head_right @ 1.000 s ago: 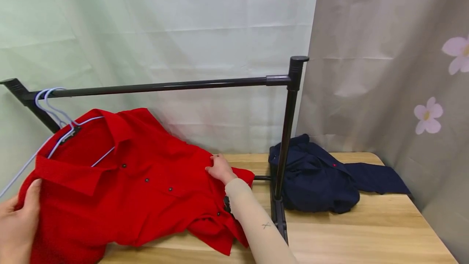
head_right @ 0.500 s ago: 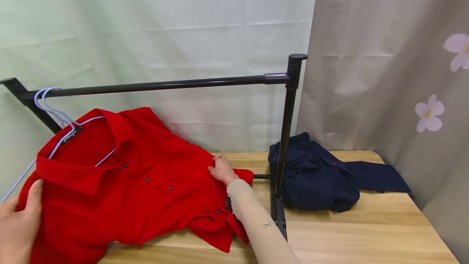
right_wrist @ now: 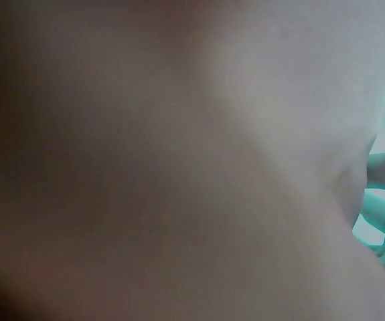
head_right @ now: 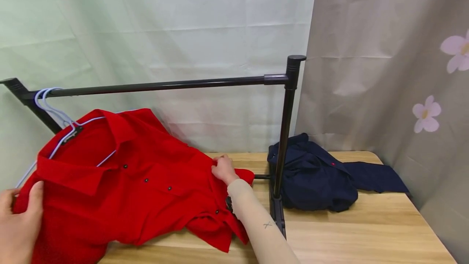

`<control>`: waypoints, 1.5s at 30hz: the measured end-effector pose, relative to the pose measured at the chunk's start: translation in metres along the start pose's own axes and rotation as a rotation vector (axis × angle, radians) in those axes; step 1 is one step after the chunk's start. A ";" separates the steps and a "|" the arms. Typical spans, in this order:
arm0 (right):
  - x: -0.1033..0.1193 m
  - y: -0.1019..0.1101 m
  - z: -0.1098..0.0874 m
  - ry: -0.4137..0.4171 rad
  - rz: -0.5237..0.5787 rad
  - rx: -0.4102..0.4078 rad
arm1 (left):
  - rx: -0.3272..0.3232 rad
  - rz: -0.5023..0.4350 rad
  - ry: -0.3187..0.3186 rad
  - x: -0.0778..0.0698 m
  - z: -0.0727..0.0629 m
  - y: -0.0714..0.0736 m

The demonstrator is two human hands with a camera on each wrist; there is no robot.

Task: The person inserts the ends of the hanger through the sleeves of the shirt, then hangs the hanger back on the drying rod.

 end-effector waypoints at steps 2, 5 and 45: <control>0.000 0.002 0.000 0.002 -0.009 0.004 | -0.007 0.008 -0.013 -0.007 0.001 0.002; 0.000 0.004 0.000 0.001 -0.022 0.025 | -0.002 0.028 -0.022 -0.018 0.001 0.006; 0.032 0.078 -0.070 0.311 -0.252 0.136 | 0.266 -0.581 -0.656 -0.196 -0.085 -0.103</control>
Point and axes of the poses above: each hand's wrist, its own z-axis towards the middle knuckle, its own y-axis out of the back of the hand, x = y × z, the point moved 6 cm from there along z, towards the middle knuckle, and after that the axes turned 1 degree about -x, right-handed, at the moved point
